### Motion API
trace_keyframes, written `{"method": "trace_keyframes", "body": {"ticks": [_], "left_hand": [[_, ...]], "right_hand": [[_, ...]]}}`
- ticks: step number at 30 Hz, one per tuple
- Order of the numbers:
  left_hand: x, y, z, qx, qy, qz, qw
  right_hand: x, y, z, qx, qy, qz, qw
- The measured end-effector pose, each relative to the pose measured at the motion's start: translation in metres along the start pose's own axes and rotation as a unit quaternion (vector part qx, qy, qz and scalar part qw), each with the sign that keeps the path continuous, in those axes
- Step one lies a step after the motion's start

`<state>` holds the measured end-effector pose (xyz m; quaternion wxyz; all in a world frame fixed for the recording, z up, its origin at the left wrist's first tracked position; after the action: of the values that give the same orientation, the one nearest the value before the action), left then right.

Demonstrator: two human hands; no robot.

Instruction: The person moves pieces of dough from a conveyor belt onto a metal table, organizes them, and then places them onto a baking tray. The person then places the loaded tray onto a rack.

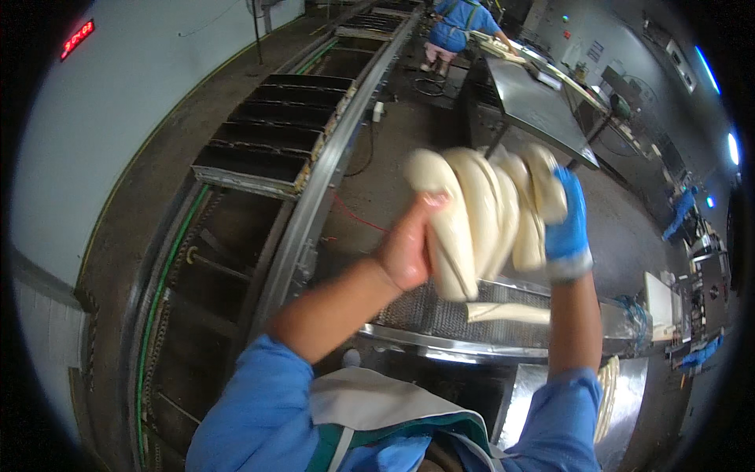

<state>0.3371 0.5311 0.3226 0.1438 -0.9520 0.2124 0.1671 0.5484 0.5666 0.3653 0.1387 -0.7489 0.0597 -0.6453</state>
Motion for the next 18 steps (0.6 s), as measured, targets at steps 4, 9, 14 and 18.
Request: {"method": "trace_keyframes", "body": {"ticks": [4,9,14,18], "left_hand": [[-0.12,-0.038,0.014,-0.044,-0.121,-0.167,0.977],[-0.222,-0.033,0.141,-0.197,-0.284,-0.354,0.869],[-0.245,0.023,0.292,-0.514,-0.238,-0.307,0.764],[-0.244,0.069,0.274,-0.604,-0.579,-0.171,0.52]], "right_hand": [[-0.017,-0.151,-0.092,0.153,0.009,0.091,0.984],[-0.086,-0.254,-0.152,0.106,-0.389,-0.112,0.908],[-0.156,-0.243,-0.061,-0.088,-0.189,-0.133,0.969],[-0.175,-0.111,-0.038,0.086,0.196,-0.172,0.961]]}}
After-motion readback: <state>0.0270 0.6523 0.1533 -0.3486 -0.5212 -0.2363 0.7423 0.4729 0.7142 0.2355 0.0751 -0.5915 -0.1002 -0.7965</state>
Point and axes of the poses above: each hand's wrist, its own y-axis away from the middle knuckle, its own z-axis out of the back of the hand, x = y × z, the point moved 4 cm from there along -y, towards the middle knuckle, and after that the axes turned 5 degrees about -z, right-handed, at the moved point
